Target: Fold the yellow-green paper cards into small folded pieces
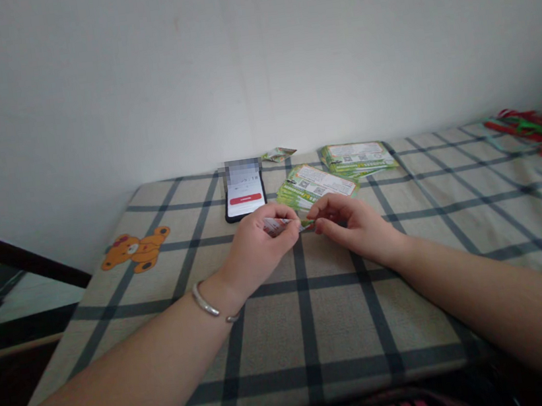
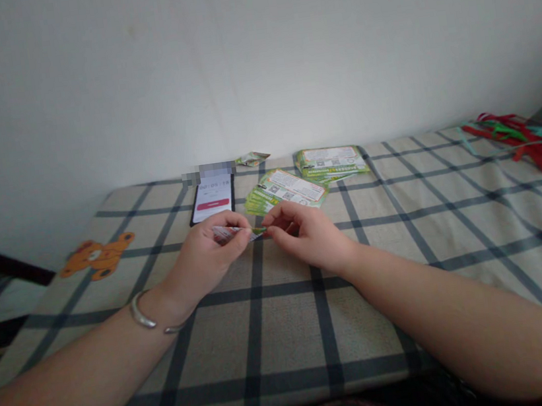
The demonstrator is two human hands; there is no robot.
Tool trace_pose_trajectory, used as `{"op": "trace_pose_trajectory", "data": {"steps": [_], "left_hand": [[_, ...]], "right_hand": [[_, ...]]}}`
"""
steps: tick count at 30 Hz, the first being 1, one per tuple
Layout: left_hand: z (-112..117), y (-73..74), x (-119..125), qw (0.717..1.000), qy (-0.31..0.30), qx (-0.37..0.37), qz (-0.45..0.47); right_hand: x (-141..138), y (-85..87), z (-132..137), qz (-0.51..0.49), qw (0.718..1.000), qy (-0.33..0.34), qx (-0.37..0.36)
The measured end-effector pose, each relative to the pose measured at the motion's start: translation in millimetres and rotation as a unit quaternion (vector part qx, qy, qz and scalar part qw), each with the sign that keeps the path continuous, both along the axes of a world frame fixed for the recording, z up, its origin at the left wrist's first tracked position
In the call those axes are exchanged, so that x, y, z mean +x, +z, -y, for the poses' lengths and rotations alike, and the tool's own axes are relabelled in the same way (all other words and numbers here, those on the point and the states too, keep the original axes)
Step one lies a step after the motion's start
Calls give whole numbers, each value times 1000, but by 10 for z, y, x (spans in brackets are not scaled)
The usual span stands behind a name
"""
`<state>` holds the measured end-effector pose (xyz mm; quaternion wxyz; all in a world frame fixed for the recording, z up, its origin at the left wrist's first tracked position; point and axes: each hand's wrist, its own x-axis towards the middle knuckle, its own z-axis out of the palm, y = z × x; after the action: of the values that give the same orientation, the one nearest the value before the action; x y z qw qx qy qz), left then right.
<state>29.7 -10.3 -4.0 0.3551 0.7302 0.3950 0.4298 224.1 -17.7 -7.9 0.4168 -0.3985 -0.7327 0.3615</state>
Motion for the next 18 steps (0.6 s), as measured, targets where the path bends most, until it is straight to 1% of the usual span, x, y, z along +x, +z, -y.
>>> {"op": "trace_pose_trajectory", "data": {"steps": [3,5,7,10,13,16,18], "left_hand": [[6,7,3,1000,-10,14,-8],[5,-6,5,1000,-15,19,-17],[-1,-36,9,999,-14,30,-9],[-17,-98,14,999,-12,46,26],[-41,-146,10,998,9,53,43],[-72,-162,-9,995,47,89,22],[-89,-158,-24,992,61,114,1]], "right_hand": [[-21,16,28,9,1000,3,15],[-28,11,25,6,1000,-7,17],[-29,-5,7,-1,1000,-28,11],[-22,-28,-34,-28,998,-65,-2],[-11,-27,-66,-67,994,-86,-19],[-3,-17,-80,-101,990,-93,-45],[-1,-20,-84,-123,986,-94,-55]]}}
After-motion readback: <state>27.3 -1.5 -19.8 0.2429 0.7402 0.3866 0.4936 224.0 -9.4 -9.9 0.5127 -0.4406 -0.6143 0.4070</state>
